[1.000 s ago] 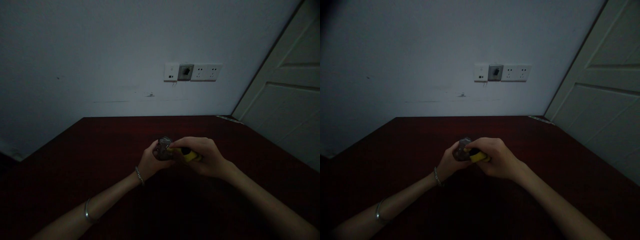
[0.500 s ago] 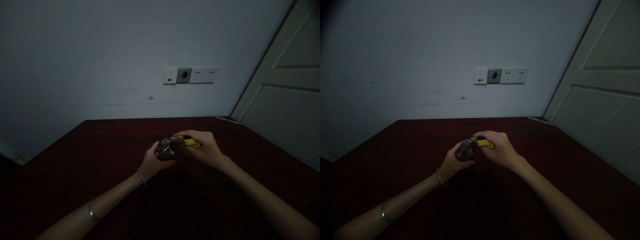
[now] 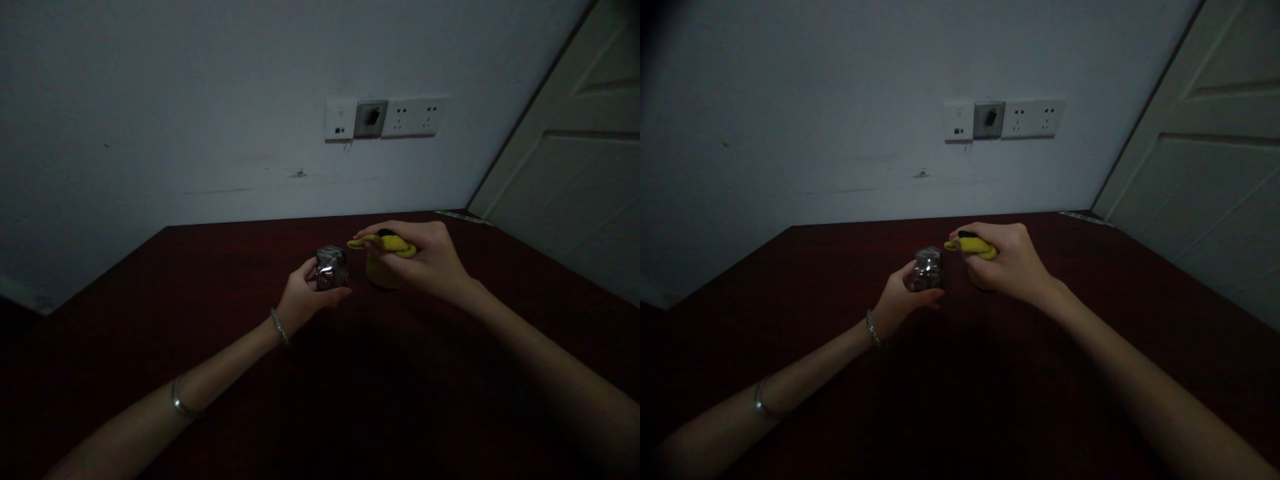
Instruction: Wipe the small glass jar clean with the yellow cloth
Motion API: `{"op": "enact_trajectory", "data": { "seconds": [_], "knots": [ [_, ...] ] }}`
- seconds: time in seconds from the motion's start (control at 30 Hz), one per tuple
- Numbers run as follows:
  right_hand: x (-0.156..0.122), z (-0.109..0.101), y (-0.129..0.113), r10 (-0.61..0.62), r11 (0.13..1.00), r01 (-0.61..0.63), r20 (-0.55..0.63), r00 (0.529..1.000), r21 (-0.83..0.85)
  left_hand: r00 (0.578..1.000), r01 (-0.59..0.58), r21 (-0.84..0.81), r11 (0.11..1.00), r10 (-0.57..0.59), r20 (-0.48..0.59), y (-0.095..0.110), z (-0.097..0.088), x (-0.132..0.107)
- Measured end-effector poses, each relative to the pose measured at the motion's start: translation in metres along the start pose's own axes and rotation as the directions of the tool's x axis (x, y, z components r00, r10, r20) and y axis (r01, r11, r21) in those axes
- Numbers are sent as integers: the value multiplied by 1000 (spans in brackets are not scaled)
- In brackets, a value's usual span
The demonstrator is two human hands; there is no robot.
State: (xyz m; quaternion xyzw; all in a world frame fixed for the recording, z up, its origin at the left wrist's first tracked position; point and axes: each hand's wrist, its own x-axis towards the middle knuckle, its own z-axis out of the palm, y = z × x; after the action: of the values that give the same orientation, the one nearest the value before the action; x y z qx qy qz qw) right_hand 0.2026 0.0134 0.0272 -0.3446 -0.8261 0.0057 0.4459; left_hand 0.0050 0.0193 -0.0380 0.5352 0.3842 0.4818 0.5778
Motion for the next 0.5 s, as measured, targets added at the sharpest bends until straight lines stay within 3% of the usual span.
{"op": "enact_trajectory", "data": {
  "seconds": [0.23,0.5],
  "knots": [
    [-1,-10,7,15,998,-24,-141,990,-58,996,-80,21,997,81,-34,16,-7,-2],
    [-4,-3,-1,-65,998,65,-93,994,-10,998,-60,13,998,60,-12,23,-5,-4]
  ]
}}
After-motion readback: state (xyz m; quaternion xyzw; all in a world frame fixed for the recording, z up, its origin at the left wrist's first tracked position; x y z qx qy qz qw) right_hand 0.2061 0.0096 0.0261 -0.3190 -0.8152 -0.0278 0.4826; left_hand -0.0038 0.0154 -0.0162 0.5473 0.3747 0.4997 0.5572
